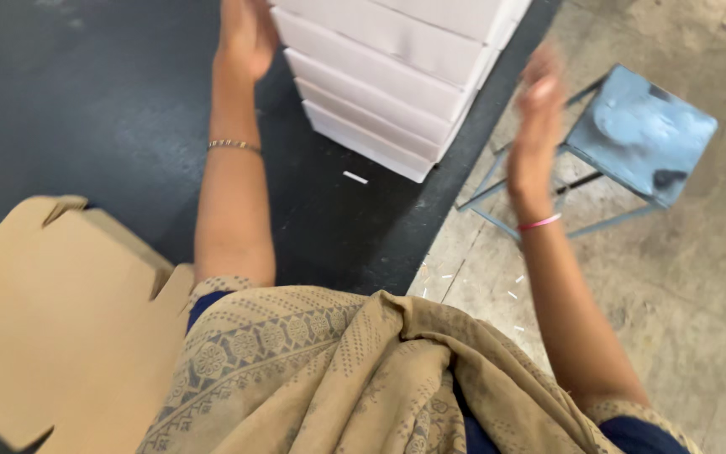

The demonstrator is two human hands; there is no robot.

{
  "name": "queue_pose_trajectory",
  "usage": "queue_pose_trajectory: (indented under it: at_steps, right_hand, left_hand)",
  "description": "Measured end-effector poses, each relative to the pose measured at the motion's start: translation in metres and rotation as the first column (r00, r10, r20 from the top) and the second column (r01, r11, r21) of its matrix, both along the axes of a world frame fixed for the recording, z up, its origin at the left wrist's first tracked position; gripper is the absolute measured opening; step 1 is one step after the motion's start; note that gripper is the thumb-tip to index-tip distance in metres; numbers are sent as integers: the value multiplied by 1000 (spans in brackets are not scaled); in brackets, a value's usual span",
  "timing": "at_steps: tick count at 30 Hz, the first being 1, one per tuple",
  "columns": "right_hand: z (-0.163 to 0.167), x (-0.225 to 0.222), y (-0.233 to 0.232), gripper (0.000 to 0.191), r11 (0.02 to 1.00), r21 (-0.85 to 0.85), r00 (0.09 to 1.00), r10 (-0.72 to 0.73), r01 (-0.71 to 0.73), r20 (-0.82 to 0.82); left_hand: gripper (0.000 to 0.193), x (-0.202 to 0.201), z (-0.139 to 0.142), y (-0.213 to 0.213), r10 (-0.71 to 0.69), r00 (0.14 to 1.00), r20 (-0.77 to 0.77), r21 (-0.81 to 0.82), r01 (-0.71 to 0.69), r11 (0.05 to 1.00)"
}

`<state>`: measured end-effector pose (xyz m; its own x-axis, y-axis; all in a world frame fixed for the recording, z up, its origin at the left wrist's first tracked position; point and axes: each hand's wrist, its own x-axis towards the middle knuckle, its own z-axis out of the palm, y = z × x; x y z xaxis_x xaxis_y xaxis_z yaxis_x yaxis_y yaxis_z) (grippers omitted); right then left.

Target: The person folds flat white cardboard box blanks into open boxes at a workbench, pressing the side panels and corners into shape, and stacks the finished boxes beside the stack of flat blanks. They repeat the folding cycle for successive box blanks.

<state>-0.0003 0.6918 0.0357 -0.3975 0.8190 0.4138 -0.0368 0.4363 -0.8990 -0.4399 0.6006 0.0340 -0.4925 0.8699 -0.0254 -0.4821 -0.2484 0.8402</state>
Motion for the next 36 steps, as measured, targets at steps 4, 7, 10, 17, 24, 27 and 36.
queue_pose_trajectory:
  at_steps: [4,7,10,17,24,27,36]
  right_hand:
    - [-93,-2,-30,46,966,233,870,-206,109,448]
    - [-137,-14,-44,53,964,236,850,-225,124,477]
    - [-158,-26,-54,55,944,301,802,-283,136,526]
    - [-155,-26,-56,57,957,247,828,-259,151,497]
    - [-151,-34,-61,60,971,205,811,-216,121,544]
    - [-155,-35,-61,59,964,236,815,-230,118,532]
    - [-53,-20,-38,71,988,-22,969,-146,154,201]
  left_hand:
    - [61,16,-66,6,-78,985,153,-156,102,983]
    - [57,27,-96,16,-30,953,300,-249,109,962]
    - [48,26,-106,26,-60,927,370,-209,146,967]
    - [43,36,-117,31,-114,902,416,-122,180,976]
    - [55,42,-103,26,-101,938,331,-177,167,970]
    - [61,43,-96,22,-70,954,293,-199,133,971]
    - [81,35,17,7,325,943,-72,243,-299,923]
